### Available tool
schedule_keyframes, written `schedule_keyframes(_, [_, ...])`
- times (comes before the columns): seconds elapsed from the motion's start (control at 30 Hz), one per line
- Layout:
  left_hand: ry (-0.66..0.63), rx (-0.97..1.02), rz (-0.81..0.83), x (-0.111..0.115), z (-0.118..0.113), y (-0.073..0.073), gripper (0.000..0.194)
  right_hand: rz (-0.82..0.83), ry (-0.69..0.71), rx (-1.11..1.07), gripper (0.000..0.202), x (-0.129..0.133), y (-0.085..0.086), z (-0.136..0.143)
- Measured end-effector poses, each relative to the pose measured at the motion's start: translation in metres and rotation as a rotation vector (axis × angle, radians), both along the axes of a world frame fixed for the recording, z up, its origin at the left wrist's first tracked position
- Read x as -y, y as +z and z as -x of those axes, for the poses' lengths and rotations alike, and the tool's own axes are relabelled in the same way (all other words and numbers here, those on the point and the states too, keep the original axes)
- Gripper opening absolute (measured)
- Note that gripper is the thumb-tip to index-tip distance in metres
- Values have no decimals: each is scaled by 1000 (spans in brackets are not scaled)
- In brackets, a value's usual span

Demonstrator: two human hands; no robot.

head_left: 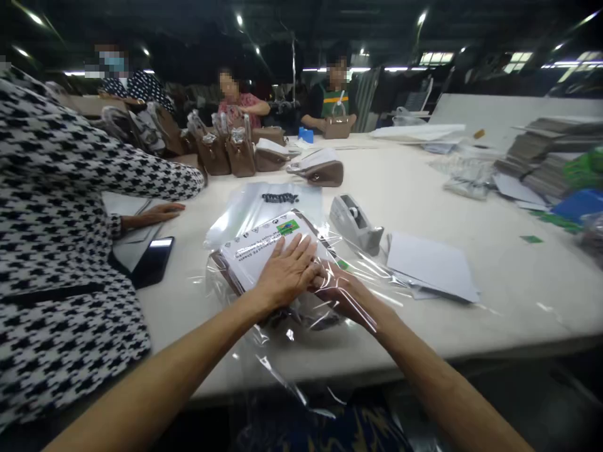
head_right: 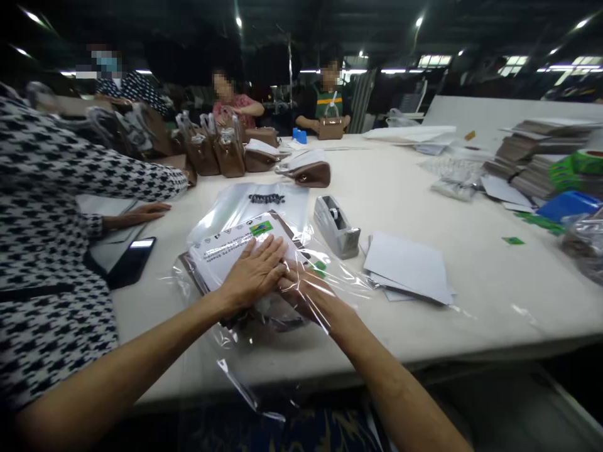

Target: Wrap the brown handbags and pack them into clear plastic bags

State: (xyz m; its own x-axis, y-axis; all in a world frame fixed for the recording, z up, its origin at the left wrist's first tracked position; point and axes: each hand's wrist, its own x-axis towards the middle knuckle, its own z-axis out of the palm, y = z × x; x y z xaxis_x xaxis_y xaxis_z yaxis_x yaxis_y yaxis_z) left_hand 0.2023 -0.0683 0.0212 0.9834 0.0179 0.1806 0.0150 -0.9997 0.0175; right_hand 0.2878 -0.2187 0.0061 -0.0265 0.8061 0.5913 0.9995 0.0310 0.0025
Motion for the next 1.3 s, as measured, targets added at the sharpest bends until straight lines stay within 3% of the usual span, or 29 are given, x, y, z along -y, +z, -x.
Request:
schedule_keyframes(0.13, [-24, 70, -99, 2, 0, -4, 54, -86, 7, -94, 42, 81, -9, 6])
schedule_keyframes(0.23, [-31, 102, -133, 5, -1, -8, 55, -93, -83, 55, 52, 140, -36, 19])
schedule_keyframes(0.3, [-26, 111, -135, 8, 0, -10, 56, -94, -188, 160, 53, 156, -59, 30])
schedule_keyframes(0.37, [-27, 110, -136, 9, 1, -12, 57, -111, -262, 213, 50, 153, -78, 40])
schedule_keyframes(0.43, [-35, 105, -138, 8, 2, -13, 58, -134, -279, 225, 44, 136, -84, 45])
schedule_keyframes(0.53, [-57, 91, -146, 0, 3, -12, 60, -125, -153, 159, 20, 105, -65, 49])
schedule_keyframes(0.67, [-161, 40, -191, -20, 9, -5, 62, -70, 43, 47, 31, 80, -28, 62])
schedule_keyframes(0.8, [-232, 6, -236, -32, 18, -1, 62, -155, 59, 34, 27, 73, -20, 76])
schedule_keyframes(0.97, [-208, 4, -220, -20, 31, -7, 62, -165, -133, 86, 31, 72, -23, 79])
schedule_keyframes(1.07, [-195, -1, -168, -12, 37, -9, 62, -205, -127, 66, 30, 71, -21, 80])
schedule_keyframes(1.13, [-193, -20, -125, -9, 40, -7, 61, -254, -108, 24, 26, 70, -20, 80])
schedule_keyframes(1.3, [-205, -149, 25, 4, 59, 5, 66, -309, -219, -107, 18, 69, -30, 82])
